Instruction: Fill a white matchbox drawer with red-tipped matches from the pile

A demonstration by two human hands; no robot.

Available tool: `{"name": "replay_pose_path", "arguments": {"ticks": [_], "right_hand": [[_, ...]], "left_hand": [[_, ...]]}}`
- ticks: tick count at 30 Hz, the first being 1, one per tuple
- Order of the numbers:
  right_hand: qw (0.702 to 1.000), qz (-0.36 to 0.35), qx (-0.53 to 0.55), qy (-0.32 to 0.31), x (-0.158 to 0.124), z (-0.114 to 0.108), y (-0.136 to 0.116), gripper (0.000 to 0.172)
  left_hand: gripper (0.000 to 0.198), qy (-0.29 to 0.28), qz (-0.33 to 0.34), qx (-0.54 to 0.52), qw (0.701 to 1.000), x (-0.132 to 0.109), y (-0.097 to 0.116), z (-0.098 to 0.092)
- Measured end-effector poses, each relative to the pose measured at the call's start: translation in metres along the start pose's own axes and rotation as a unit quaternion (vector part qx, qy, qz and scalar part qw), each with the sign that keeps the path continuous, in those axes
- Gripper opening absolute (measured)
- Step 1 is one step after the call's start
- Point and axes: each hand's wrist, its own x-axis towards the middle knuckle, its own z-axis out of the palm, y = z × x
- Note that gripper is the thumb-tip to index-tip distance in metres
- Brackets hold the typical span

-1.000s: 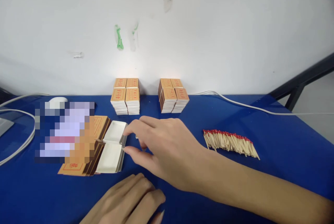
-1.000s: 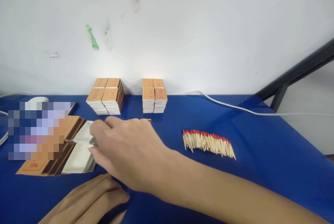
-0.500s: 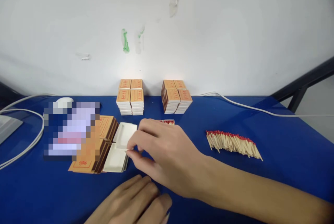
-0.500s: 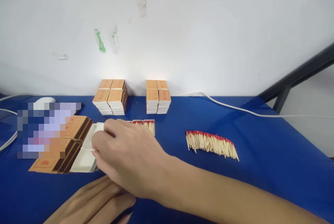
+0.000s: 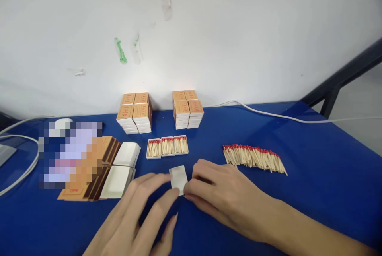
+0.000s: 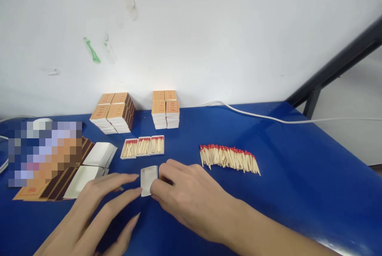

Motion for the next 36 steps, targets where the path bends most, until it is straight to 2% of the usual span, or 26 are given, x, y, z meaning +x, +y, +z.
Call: {"name": "replay_pose_path", "arguments": {"ticks": [3,7,11,15,17,19,20,23,25,26,31,36], "right_hand": [[1.0,-0.023,-0.011,0.003,-0.004,-0.002,0.001,0.015],[0.999,-0.029,0.0,0.019,-0.012,-0.002,-0.002,0.015],[0.996,0.003,-0.005,0.09,-0.012,-0.002,-0.006,0.014],[0.98,0.089,-0.018,0.175,-0.006,-0.011,-0.005,0.011],[0.96,0.172,-0.027,0.22,-0.01,-0.02,-0.003,0.013],[0.924,0.282,-0.04,0.255,-0.023,-0.028,0.001,0.015],[0.904,0.341,-0.049,0.252,-0.033,-0.032,0.004,0.025],[0.838,0.486,-0.101,0.228,-0.066,-0.033,0.01,0.072],[0.808,0.541,-0.132,0.193,-0.081,-0.027,0.011,0.093],[0.802,0.552,-0.134,0.183,-0.084,-0.022,0.009,0.099],[0.782,0.585,-0.137,0.165,-0.068,0.0,-0.003,0.108],[0.788,0.576,-0.136,0.169,-0.049,0.007,-0.001,0.109]], "left_hand": [[0.045,-0.046,-0.017,-0.02,0.999,0.012,0.0,0.005],[0.042,-0.037,-0.009,-0.067,0.997,0.019,0.002,0.011],[0.041,-0.047,-0.02,-0.082,0.995,0.013,0.001,0.016],[0.039,-0.036,-0.014,-0.082,0.996,0.006,-0.003,0.017],[0.039,-0.034,-0.017,-0.081,0.996,0.004,-0.005,0.018],[0.039,-0.026,-0.025,-0.081,0.996,0.003,-0.006,0.019],[0.038,-0.022,-0.027,-0.08,0.996,0.003,-0.005,0.019],[0.039,-0.01,-0.031,-0.078,0.996,0.0,-0.005,0.019],[0.039,-0.008,-0.033,-0.08,0.996,-0.001,-0.005,0.018],[0.039,-0.009,-0.033,-0.082,0.996,-0.002,-0.005,0.018],[0.041,-0.018,-0.016,-0.081,0.996,-0.002,-0.008,0.017],[0.043,-0.026,-0.01,-0.065,0.997,-0.003,-0.007,0.019]]}}
